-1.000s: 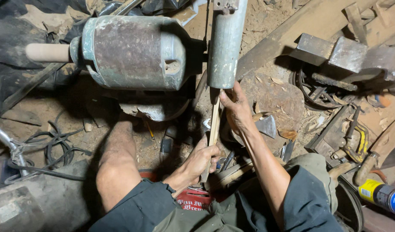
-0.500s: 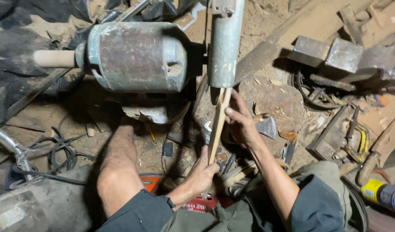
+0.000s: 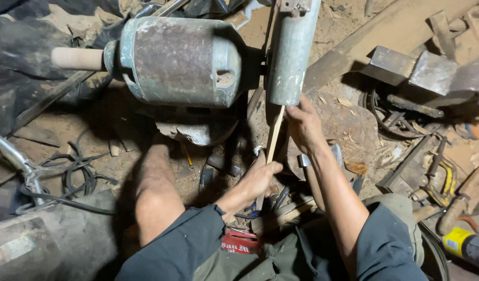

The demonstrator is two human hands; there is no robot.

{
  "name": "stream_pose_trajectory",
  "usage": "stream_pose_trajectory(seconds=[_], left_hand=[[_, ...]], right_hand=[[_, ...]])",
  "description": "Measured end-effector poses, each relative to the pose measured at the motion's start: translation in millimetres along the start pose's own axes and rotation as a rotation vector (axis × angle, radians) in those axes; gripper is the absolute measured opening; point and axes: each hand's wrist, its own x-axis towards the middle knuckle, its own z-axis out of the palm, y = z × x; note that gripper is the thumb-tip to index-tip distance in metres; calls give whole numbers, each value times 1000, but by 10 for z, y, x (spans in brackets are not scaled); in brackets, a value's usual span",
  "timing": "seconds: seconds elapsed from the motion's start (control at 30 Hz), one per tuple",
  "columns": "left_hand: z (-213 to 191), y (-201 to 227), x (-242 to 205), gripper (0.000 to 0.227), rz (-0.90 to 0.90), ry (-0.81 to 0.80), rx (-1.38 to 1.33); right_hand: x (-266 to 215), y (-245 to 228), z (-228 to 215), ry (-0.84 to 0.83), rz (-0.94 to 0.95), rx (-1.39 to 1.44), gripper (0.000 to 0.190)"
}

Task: The person holds a curved wooden piece against a rotating grinding wheel, repeatedly moving it back and forth to shape and smooth the surface. The person rotates the piece to work on different edges and sides.

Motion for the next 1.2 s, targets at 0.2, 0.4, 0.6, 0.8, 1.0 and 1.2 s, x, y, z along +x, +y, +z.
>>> stream_pose_trajectory(seconds=[0.2,0.4,0.6,0.8,1.0,1.2], left_hand=[[-45,119,340,28,-11,25,-181],[-49,78,278,22,-41,17,-98],[-67,-27,122,20,-79,-30,-130],[-35,-153,-14,18,-74,-9,-83],[-30,-287,-50,15,-59,-41,-160],[-28,-409,-74,18,-42,-45,-151]], right_hand=[[394,-80,-32,-15,-40,-7,50],[371,6,-22,2,-82,11,52],[206,86,-17,79,-14,-49,75],[-1,156,13,11,-100,13,78],[-104,109,78,71,-53,-107,80],[-204,114,105,39,-100,-110,74]])
